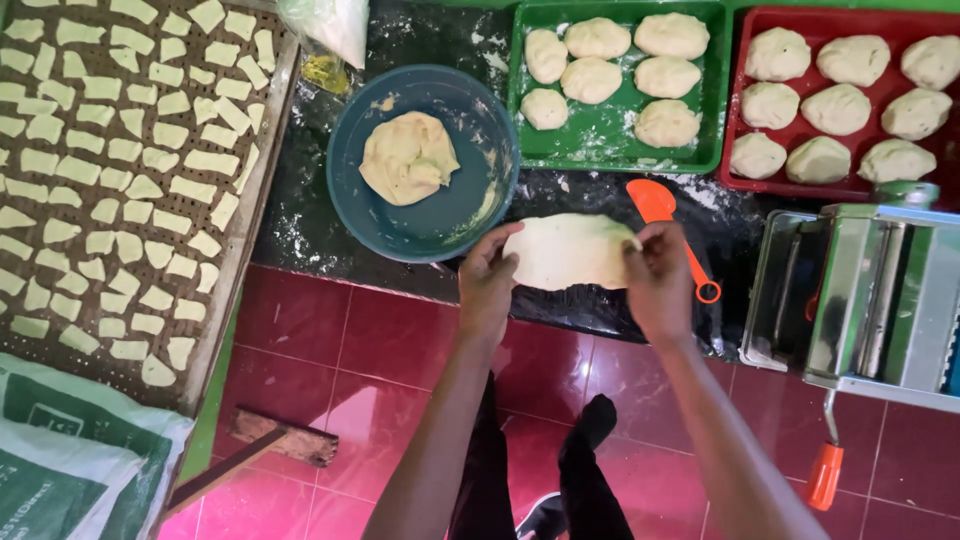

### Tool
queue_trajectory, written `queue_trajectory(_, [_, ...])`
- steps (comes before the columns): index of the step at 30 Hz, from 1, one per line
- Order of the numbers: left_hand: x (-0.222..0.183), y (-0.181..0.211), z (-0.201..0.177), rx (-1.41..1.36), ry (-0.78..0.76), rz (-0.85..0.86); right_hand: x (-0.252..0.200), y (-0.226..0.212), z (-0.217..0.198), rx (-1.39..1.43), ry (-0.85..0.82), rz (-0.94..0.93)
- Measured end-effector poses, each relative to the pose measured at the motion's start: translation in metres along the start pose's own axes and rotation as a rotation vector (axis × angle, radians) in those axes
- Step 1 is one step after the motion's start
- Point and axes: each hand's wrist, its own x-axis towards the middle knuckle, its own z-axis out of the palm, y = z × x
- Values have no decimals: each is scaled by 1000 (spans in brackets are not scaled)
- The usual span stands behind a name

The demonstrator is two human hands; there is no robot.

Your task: Flattening dough using a manual roller and cutting it into small rectangular pieces on a production table.

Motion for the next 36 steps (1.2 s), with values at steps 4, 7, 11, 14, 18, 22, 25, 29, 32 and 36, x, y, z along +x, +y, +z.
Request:
queue_trajectory(4, [14, -19, -2, 277, -28, 87, 4, -14, -13, 110, 26, 27])
queue_trajectory(7, [13, -24, -5, 817, -123, 248, 4, -1, -15, -61, 42, 313])
queue_trajectory(11, [11, -32, -9, 1043, -153, 441, 7, 22, -23, -26, -6, 253])
queue_trajectory(14, [8, -24, -8, 1208, -155, 492, 13, 17, -29, 46, -71, 303])
queue_trajectory(18, [2, -9, -12, 1340, -156, 586, 11, -21, -34, -33, -85, 322])
queue_trajectory(22, [7, -12, -31, 1326, -282, 558, -6, -54, -37, -612, -99, -238])
queue_trajectory(25, [9, -18, -42, 1303, -343, 611, -10, -67, -37, -1008, -382, -586])
queue_trajectory(29, [11, -17, -45, 1355, -331, 757, -6, -60, -35, -1021, -470, -668])
queue_trajectory(32, [9, -14, -45, 1413, -313, 843, -7, -53, -38, -1060, -461, -719])
queue_trajectory(36, [8, -7, -39, 1350, -276, 875, -6, -41, -43, -1117, -482, -733])
